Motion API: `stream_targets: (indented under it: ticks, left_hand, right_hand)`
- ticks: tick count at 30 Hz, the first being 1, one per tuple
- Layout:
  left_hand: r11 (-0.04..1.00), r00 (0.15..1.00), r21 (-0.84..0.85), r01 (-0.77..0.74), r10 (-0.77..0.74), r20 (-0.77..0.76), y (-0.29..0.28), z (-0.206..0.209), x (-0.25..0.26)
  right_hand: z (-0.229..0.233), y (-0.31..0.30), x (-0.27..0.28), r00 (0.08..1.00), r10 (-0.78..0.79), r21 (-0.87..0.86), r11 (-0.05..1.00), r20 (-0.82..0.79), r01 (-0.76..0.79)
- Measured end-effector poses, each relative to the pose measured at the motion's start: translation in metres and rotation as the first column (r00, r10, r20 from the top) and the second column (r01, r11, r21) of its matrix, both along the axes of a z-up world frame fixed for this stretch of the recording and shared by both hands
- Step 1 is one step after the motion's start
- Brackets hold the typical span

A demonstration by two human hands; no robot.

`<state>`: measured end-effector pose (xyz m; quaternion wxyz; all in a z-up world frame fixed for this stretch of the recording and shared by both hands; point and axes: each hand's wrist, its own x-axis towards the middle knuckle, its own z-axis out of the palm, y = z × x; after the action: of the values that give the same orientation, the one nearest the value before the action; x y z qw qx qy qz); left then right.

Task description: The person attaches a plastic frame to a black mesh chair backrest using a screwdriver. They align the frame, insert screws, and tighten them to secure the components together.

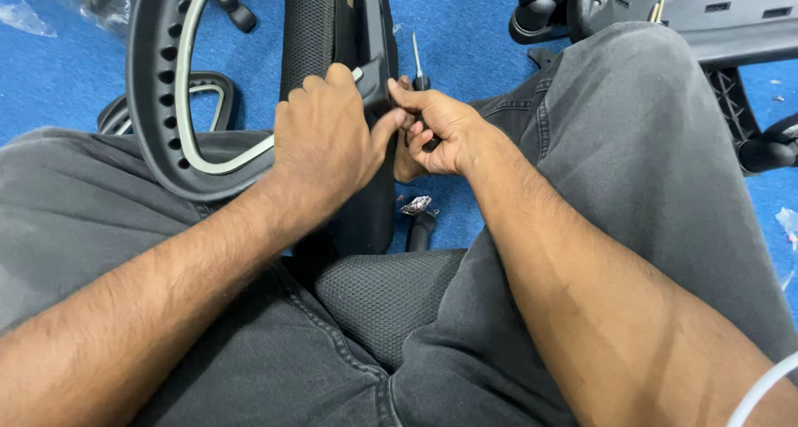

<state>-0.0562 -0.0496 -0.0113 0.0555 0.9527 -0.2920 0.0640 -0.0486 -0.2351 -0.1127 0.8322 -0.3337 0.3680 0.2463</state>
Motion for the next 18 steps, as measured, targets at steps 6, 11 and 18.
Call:
stream_targets:
  ticks: [6,11,18]
  left_hand:
    - [0.951,0.983,-0.303,-0.069,0.013,-0.181,0.013,0.013,0.015]
    - [0.936,0.988,-0.329,-0.124,0.087,-0.125,0.013,0.015,0.016]
    - [0.988,0.987,-0.147,0.039,-0.015,0.16,0.017,0.022,0.036]
  right_hand:
    - [-0.015,0.01,0.0,0.991,-0.013,0.257,0.966,0.132,-0.021]
    - [-0.025,0.03,-0.006,0.963,-0.135,0.452,0.892,0.235,0.014]
    - [-0.038,0.038,0.006,0.941,-0.166,0.456,0.89,0.297,0.013]
